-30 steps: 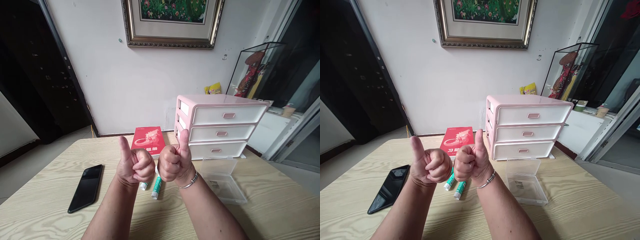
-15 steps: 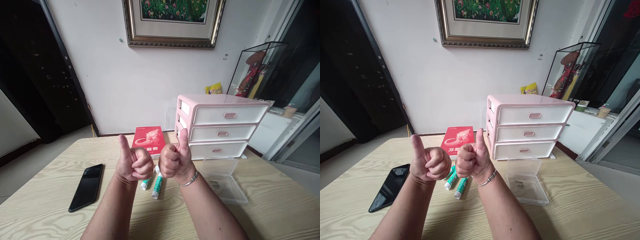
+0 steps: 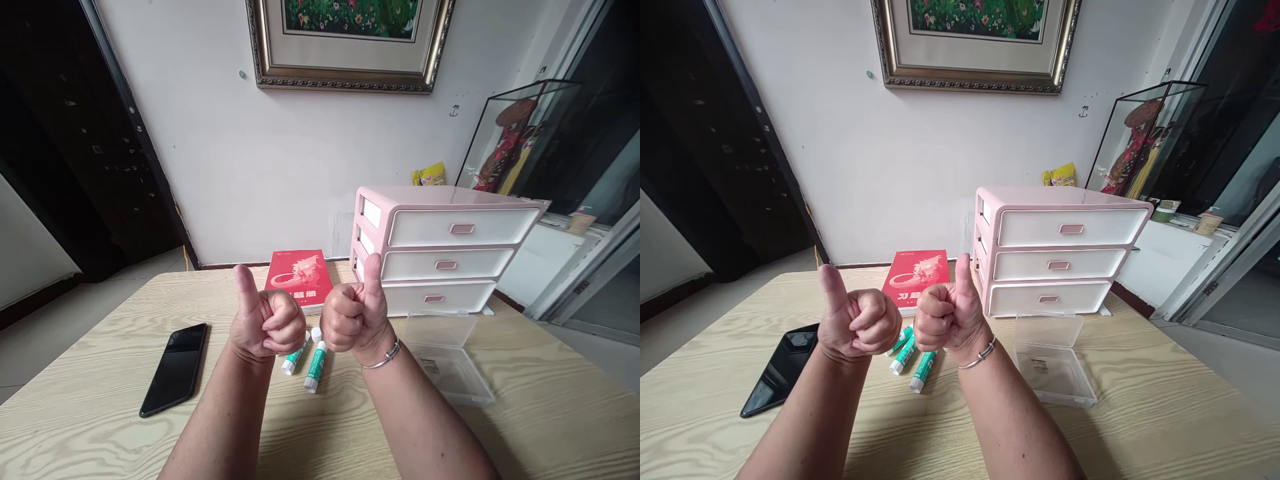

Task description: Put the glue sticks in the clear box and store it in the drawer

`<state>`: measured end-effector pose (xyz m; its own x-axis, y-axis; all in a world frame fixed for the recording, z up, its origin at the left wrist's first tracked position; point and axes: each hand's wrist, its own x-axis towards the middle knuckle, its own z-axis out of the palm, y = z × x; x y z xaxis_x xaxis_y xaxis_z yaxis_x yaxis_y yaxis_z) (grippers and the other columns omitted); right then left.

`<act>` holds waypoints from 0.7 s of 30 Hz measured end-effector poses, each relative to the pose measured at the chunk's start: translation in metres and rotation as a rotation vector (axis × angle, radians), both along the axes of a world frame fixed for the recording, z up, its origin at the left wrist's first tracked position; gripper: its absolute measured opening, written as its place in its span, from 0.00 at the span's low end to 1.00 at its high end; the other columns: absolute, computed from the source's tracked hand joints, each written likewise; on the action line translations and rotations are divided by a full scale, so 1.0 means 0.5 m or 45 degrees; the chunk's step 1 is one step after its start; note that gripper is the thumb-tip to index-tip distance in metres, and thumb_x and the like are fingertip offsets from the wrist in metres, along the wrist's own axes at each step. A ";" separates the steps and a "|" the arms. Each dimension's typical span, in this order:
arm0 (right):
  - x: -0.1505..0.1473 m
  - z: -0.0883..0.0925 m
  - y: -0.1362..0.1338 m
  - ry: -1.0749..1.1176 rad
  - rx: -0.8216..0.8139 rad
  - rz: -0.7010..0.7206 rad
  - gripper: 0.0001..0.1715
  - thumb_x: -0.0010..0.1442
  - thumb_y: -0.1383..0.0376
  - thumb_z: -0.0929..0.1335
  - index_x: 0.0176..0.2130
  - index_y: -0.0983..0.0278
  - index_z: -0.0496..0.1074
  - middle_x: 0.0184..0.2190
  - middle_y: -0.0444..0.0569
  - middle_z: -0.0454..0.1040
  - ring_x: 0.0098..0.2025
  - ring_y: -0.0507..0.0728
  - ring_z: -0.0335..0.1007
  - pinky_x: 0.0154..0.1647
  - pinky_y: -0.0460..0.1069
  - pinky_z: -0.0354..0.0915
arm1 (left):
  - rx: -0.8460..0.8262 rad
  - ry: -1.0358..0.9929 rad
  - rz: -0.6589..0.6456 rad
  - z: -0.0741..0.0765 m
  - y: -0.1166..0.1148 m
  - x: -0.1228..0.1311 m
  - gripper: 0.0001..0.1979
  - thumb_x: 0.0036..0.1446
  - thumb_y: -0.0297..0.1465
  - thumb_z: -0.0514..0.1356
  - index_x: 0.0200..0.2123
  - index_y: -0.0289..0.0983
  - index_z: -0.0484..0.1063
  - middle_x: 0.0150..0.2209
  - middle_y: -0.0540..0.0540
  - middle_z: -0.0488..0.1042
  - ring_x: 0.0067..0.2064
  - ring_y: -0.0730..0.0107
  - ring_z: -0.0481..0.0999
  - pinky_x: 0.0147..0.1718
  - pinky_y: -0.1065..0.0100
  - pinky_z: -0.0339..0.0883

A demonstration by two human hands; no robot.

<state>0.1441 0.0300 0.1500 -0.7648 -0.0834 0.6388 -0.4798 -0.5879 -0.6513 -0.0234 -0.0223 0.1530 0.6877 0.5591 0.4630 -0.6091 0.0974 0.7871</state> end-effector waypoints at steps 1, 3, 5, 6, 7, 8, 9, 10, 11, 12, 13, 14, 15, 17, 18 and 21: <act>0.002 -0.001 0.000 -0.018 -0.001 -0.013 0.46 0.45 0.24 0.41 0.18 0.59 0.49 0.11 0.36 0.45 0.11 0.45 0.37 0.12 0.43 0.41 | -0.002 0.009 0.010 0.000 -0.001 0.000 0.41 0.40 0.73 0.28 0.11 0.41 0.47 0.08 0.56 0.42 0.07 0.81 0.43 0.06 0.74 0.35; 0.006 0.000 -0.002 -0.073 -0.016 -0.064 0.45 0.47 0.24 0.42 0.18 0.59 0.49 0.11 0.36 0.45 0.11 0.45 0.37 0.12 0.43 0.41 | -0.007 0.023 0.036 0.000 -0.001 -0.002 0.41 0.40 0.73 0.28 0.11 0.40 0.47 0.08 0.56 0.42 0.07 0.82 0.43 0.07 0.74 0.35; 0.011 0.005 -0.008 -0.154 -0.039 -0.139 0.45 0.50 0.25 0.44 0.17 0.59 0.48 0.10 0.36 0.44 0.11 0.45 0.37 0.12 0.43 0.41 | -0.020 0.050 0.075 -0.004 -0.001 -0.005 0.41 0.40 0.73 0.28 0.11 0.40 0.46 0.08 0.56 0.42 0.07 0.82 0.43 0.07 0.75 0.35; 0.012 0.009 -0.012 -0.208 -0.047 -0.191 0.44 0.51 0.25 0.46 0.17 0.59 0.48 0.10 0.36 0.44 0.11 0.45 0.37 0.12 0.43 0.41 | -0.033 0.072 0.103 -0.007 -0.001 -0.007 0.41 0.41 0.73 0.28 0.11 0.40 0.46 0.09 0.56 0.41 0.08 0.82 0.42 0.07 0.75 0.35; 0.013 0.013 -0.015 -0.275 -0.052 -0.263 0.44 0.53 0.26 0.47 0.16 0.60 0.48 0.10 0.36 0.44 0.11 0.45 0.37 0.12 0.43 0.41 | -0.053 0.102 0.146 -0.011 0.000 -0.008 0.41 0.41 0.73 0.29 0.11 0.41 0.46 0.09 0.56 0.41 0.08 0.82 0.42 0.08 0.74 0.35; 0.012 0.015 -0.019 -0.358 -0.058 -0.364 0.43 0.54 0.27 0.49 0.16 0.60 0.48 0.09 0.36 0.44 0.11 0.45 0.37 0.12 0.43 0.41 | -0.079 0.146 0.207 -0.016 0.001 -0.009 0.41 0.43 0.72 0.29 0.11 0.41 0.47 0.09 0.57 0.42 0.08 0.83 0.41 0.08 0.74 0.35; 0.012 0.014 -0.021 -0.454 -0.065 -0.498 0.42 0.56 0.28 0.52 0.17 0.60 0.49 0.10 0.35 0.45 0.11 0.45 0.36 0.12 0.42 0.41 | -0.107 0.208 0.291 -0.020 0.001 -0.009 0.41 0.46 0.71 0.30 0.11 0.40 0.47 0.10 0.57 0.42 0.09 0.83 0.41 0.09 0.74 0.35; 0.011 0.011 -0.022 -0.558 -0.070 -0.667 0.40 0.57 0.30 0.54 0.18 0.60 0.50 0.10 0.35 0.45 0.12 0.45 0.36 0.12 0.42 0.41 | -0.128 0.292 0.407 -0.026 0.001 -0.008 0.40 0.49 0.70 0.33 0.12 0.40 0.48 0.11 0.57 0.44 0.10 0.82 0.41 0.10 0.74 0.36; 0.010 0.003 -0.022 -0.665 -0.069 -0.861 0.38 0.59 0.32 0.57 0.19 0.60 0.51 0.11 0.34 0.46 0.13 0.46 0.36 0.13 0.42 0.41 | -0.134 0.401 0.560 -0.032 0.000 -0.006 0.38 0.53 0.68 0.37 0.13 0.40 0.50 0.12 0.57 0.45 0.12 0.82 0.43 0.11 0.74 0.37; 0.011 -0.010 -0.019 -0.769 -0.055 -1.069 0.36 0.59 0.35 0.59 0.20 0.60 0.52 0.12 0.34 0.47 0.13 0.46 0.37 0.14 0.42 0.41 | -0.122 0.536 0.749 -0.039 -0.002 -0.005 0.36 0.56 0.65 0.41 0.15 0.40 0.51 0.14 0.56 0.48 0.13 0.81 0.45 0.13 0.74 0.40; 0.013 -0.026 -0.016 -0.867 -0.019 -1.280 0.33 0.60 0.37 0.62 0.22 0.60 0.54 0.13 0.34 0.49 0.14 0.46 0.39 0.14 0.43 0.41 | -0.090 0.698 0.959 -0.047 -0.004 -0.003 0.34 0.58 0.62 0.46 0.16 0.39 0.53 0.15 0.56 0.50 0.15 0.79 0.48 0.15 0.73 0.42; 0.017 -0.045 -0.012 -0.957 0.046 -1.486 0.31 0.60 0.40 0.63 0.23 0.60 0.55 0.14 0.34 0.51 0.15 0.47 0.42 0.16 0.43 0.43 | -0.043 0.883 1.178 -0.056 -0.006 -0.003 0.31 0.58 0.58 0.51 0.18 0.39 0.55 0.16 0.56 0.52 0.17 0.78 0.51 0.17 0.73 0.45; 0.024 -0.066 -0.009 -1.041 0.138 -1.690 0.28 0.60 0.42 0.64 0.24 0.60 0.58 0.15 0.35 0.53 0.16 0.48 0.45 0.17 0.43 0.45 | 0.013 1.086 1.385 -0.067 -0.009 -0.003 0.28 0.58 0.55 0.54 0.19 0.39 0.58 0.17 0.55 0.55 0.19 0.76 0.54 0.19 0.72 0.47; 0.041 -0.107 -0.008 -1.215 0.430 -2.045 0.22 0.61 0.47 0.65 0.27 0.61 0.63 0.18 0.39 0.62 0.21 0.50 0.56 0.22 0.44 0.51 | 0.154 1.505 1.681 -0.093 -0.015 -0.005 0.21 0.59 0.48 0.57 0.23 0.38 0.63 0.21 0.52 0.63 0.23 0.73 0.62 0.22 0.71 0.50; 0.050 -0.125 -0.011 -1.314 0.611 -2.172 0.19 0.61 0.50 0.65 0.28 0.61 0.65 0.21 0.41 0.66 0.25 0.51 0.61 0.25 0.45 0.54 | 0.230 1.687 1.754 -0.108 -0.019 -0.007 0.17 0.59 0.44 0.57 0.25 0.38 0.66 0.24 0.50 0.68 0.26 0.71 0.66 0.24 0.70 0.52; 0.075 -0.160 -0.036 -1.561 1.121 -2.276 0.12 0.63 0.57 0.63 0.38 0.61 0.71 0.31 0.47 0.76 0.35 0.56 0.70 0.34 0.48 0.59 | 0.409 1.975 1.771 -0.152 -0.035 -0.002 0.10 0.59 0.38 0.57 0.34 0.39 0.72 0.37 0.46 0.75 0.35 0.67 0.72 0.29 0.70 0.55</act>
<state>0.1816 0.0118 0.0702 -0.2216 0.9557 0.1936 0.6547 0.2930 -0.6968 -0.0245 -0.0399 0.0773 -0.1870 0.9572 0.2208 0.8689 0.0563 0.4918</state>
